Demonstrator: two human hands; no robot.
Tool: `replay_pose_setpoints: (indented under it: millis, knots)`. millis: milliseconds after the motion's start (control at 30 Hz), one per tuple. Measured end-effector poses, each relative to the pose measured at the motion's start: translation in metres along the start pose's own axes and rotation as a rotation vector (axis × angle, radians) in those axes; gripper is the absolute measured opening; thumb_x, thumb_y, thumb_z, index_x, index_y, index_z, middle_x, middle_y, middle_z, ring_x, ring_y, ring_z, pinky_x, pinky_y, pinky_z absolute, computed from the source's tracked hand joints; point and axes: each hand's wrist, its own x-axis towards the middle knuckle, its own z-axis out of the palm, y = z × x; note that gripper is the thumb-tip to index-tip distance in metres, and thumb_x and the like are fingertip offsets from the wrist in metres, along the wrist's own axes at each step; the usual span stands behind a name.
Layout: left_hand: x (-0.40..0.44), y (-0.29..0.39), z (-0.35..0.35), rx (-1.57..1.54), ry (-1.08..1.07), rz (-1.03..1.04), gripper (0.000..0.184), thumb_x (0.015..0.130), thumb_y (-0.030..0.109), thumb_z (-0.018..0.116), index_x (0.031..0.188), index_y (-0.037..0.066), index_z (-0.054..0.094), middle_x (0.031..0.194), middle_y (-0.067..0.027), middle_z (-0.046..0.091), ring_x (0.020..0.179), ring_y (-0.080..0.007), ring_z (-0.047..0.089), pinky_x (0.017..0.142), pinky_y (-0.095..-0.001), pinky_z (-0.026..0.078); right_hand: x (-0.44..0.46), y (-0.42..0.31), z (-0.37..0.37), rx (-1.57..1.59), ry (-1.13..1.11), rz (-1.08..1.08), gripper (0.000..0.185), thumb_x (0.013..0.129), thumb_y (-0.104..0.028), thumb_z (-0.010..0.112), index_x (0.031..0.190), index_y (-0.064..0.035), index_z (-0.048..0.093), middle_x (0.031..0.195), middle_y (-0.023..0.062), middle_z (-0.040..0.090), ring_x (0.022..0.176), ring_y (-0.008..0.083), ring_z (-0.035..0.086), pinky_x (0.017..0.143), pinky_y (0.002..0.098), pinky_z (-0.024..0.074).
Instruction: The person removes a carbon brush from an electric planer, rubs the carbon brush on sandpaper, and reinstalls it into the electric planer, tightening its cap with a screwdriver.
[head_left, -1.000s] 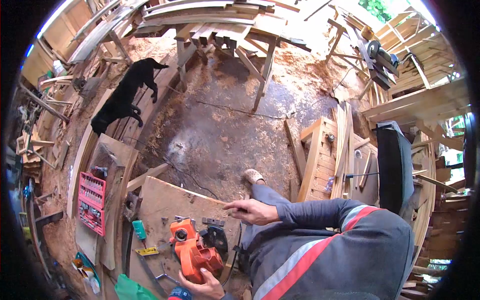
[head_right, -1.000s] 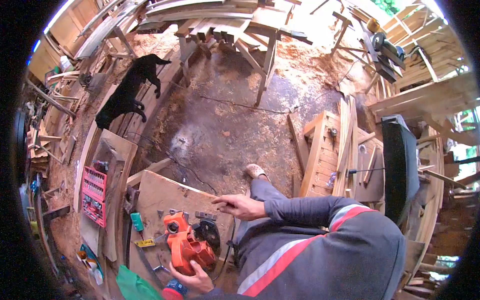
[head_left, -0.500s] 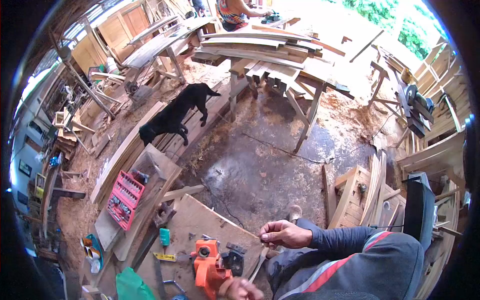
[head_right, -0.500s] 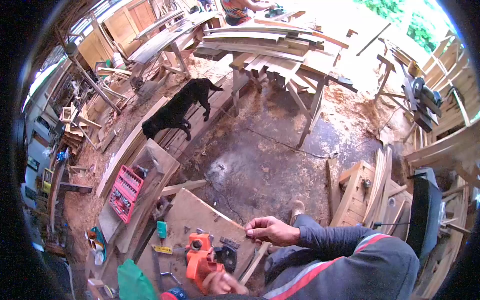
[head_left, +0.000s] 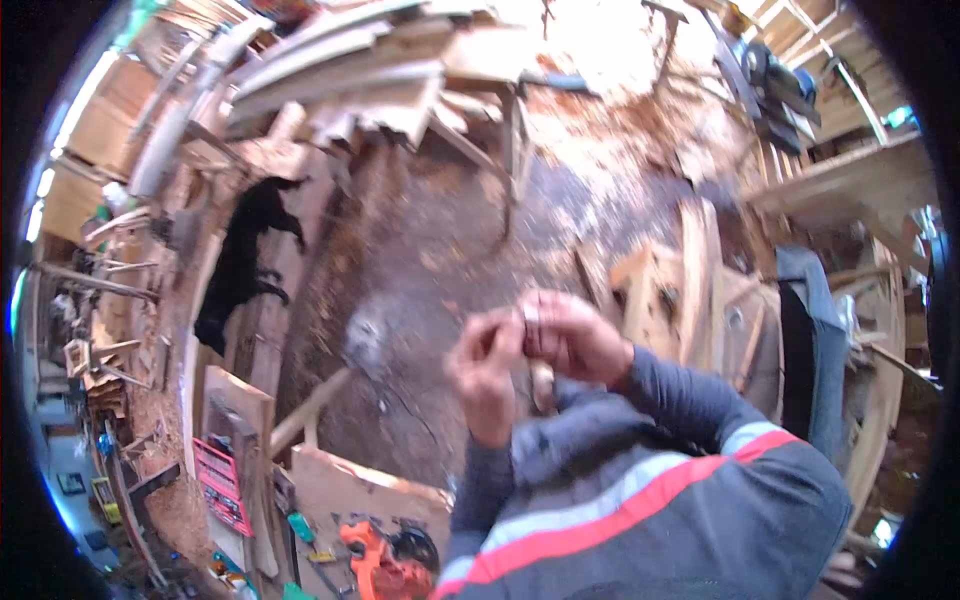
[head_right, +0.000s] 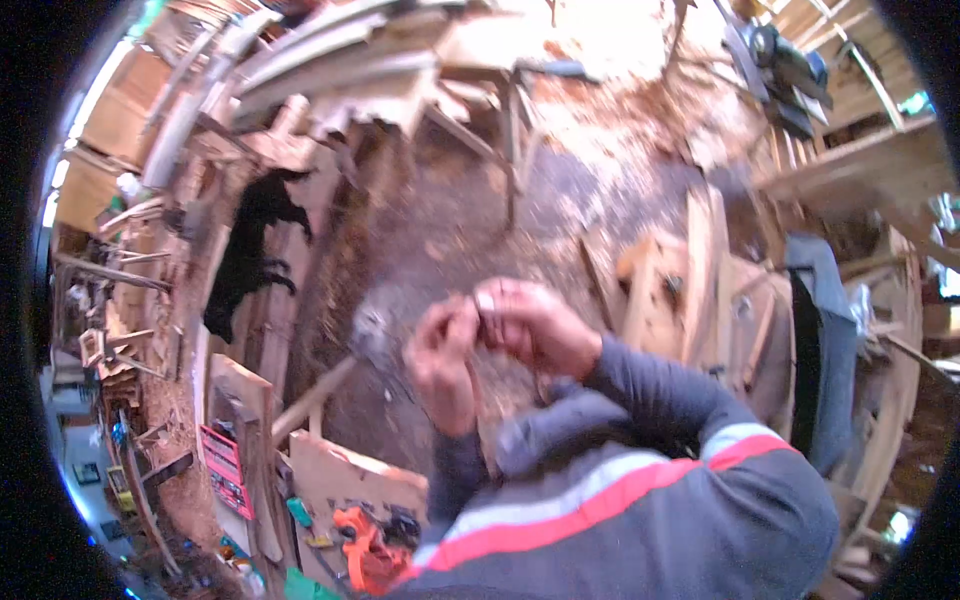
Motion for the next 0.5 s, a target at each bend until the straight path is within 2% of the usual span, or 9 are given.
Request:
replay_pose_setpoints:
  millis: [67,133,267,333,400,433,500]
  knots:
    - [0.027,-0.014,0.037,-0.001,-0.085,-0.006,0.013,0.096,0.002,0.069,0.107,-0.004,0.070,0.096,-0.0037,0.068,0.084,-0.0081,0.063,0.077,-0.0225,0.051,-0.001,-0.030,-0.009,0.169,0.104,-0.044,0.012,0.102,-0.017,0.061,0.109,-0.0070,0.063,0.088,-0.0009,0.064,0.071,0.0072,0.059,0.066,0.0249,0.0520]
    - [0.040,-0.025,0.065,0.045,-0.142,-0.016,0.015,0.093,0.000,0.070,0.108,-0.003,0.071,0.098,-0.0033,0.066,0.084,-0.0075,0.063,0.076,-0.0221,0.051,-0.010,-0.056,-0.028,0.380,0.021,-0.026,0.012,0.103,-0.017,0.060,0.109,-0.0063,0.063,0.087,-0.0007,0.063,0.070,0.0070,0.059,0.064,0.0227,0.0513]
    - [0.073,-0.041,0.102,0.210,-0.270,0.032,0.020,0.090,-0.003,0.073,0.110,-0.004,0.072,0.100,-0.0043,0.062,0.082,-0.0072,0.064,0.072,-0.0217,0.052,-0.005,-0.086,-0.051,0.457,0.114,-0.108,0.017,0.104,-0.020,0.059,0.109,-0.0045,0.063,0.085,-0.0005,0.063,0.070,0.0081,0.059,0.063,0.0220,0.0509]
    - [0.091,-0.045,0.116,0.252,-0.275,0.027,0.020,0.089,-0.003,0.073,0.108,-0.003,0.073,0.097,-0.0045,0.063,0.079,-0.0071,0.064,0.070,-0.0219,0.052,0.003,-0.099,-0.058,0.487,0.134,-0.098,0.018,0.105,-0.020,0.057,0.109,-0.0043,0.063,0.083,-0.0009,0.062,0.069,0.0080,0.058,0.063,0.0218,0.0504]
    - [0.111,-0.050,0.125,0.382,-0.268,0.122,0.020,0.086,-0.003,0.075,0.106,-0.001,0.074,0.093,-0.0041,0.064,0.077,-0.0078,0.064,0.068,-0.0227,0.052,0.018,-0.105,-0.071,0.529,0.105,-0.112,0.018,0.105,-0.021,0.057,0.109,-0.0040,0.063,0.084,-0.0005,0.063,0.070,0.0079,0.058,0.064,0.0225,0.0507]
    - [0.122,-0.052,0.130,0.383,-0.265,0.115,0.020,0.086,-0.003,0.075,0.106,-0.001,0.074,0.093,-0.0041,0.064,0.077,-0.0078,0.064,0.068,-0.0227,0.052,0.028,-0.109,-0.078,0.554,0.039,-0.139,0.021,0.106,-0.021,0.055,0.113,-0.0033,0.063,0.088,0.0002,0.065,0.071,0.0082,0.058,0.065,0.0235,0.0510]
    - [0.145,-0.056,0.140,0.404,-0.234,0.116,0.019,0.084,-0.001,0.077,0.103,0.001,0.075,0.090,-0.0045,0.064,0.075,-0.0086,0.064,0.066,-0.0235,0.051,0.044,-0.127,-0.079,0.578,0.119,-0.103,0.023,0.106,-0.023,0.053,0.114,-0.0031,0.063,0.090,0.0007,0.065,0.072,0.0085,0.058,0.065,0.0235,0.0505]
